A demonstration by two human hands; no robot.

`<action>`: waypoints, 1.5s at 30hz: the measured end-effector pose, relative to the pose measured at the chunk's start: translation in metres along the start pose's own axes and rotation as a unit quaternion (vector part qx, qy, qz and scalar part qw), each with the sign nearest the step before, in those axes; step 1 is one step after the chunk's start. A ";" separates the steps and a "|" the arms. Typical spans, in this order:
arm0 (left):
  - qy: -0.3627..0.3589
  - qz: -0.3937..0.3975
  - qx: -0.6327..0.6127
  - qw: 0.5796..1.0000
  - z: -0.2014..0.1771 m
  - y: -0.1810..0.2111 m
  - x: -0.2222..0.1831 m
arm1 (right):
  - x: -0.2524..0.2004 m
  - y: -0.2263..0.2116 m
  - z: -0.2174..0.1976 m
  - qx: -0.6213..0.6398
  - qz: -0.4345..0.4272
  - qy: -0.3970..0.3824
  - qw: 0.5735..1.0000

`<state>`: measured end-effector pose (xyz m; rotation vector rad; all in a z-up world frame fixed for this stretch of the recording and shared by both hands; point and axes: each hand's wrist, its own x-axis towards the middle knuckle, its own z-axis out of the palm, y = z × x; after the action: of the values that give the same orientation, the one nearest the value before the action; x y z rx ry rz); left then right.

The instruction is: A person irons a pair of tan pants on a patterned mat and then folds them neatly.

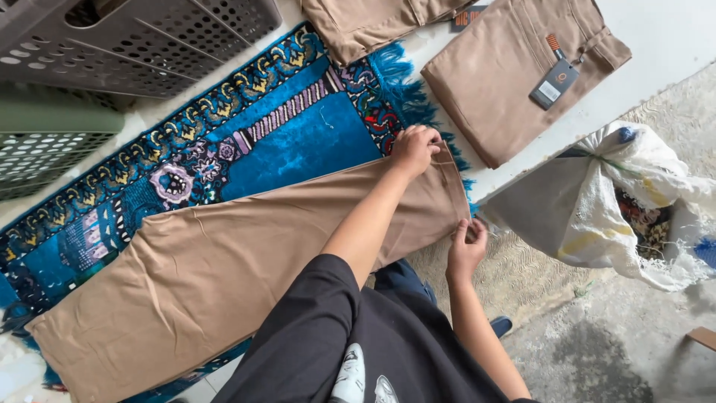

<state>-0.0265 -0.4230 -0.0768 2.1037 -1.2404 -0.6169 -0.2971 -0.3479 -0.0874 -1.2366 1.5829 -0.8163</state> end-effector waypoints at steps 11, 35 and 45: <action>-0.044 -0.143 0.069 0.986 0.014 0.017 0.021 | 0.047 0.033 -0.003 0.165 0.227 -0.033 0.959; 0.510 -0.570 0.091 0.638 -0.146 -0.146 -0.598 | 0.000 -0.064 -0.026 0.244 0.330 -0.332 0.849; 0.623 -0.657 -0.284 0.316 -0.204 -0.188 -0.649 | -0.031 -0.083 0.007 0.122 0.402 -0.382 0.823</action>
<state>-0.0723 0.2781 -0.0120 1.5176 1.5527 0.2140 -0.2603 -0.3403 -0.0068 -0.4789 1.0937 0.0593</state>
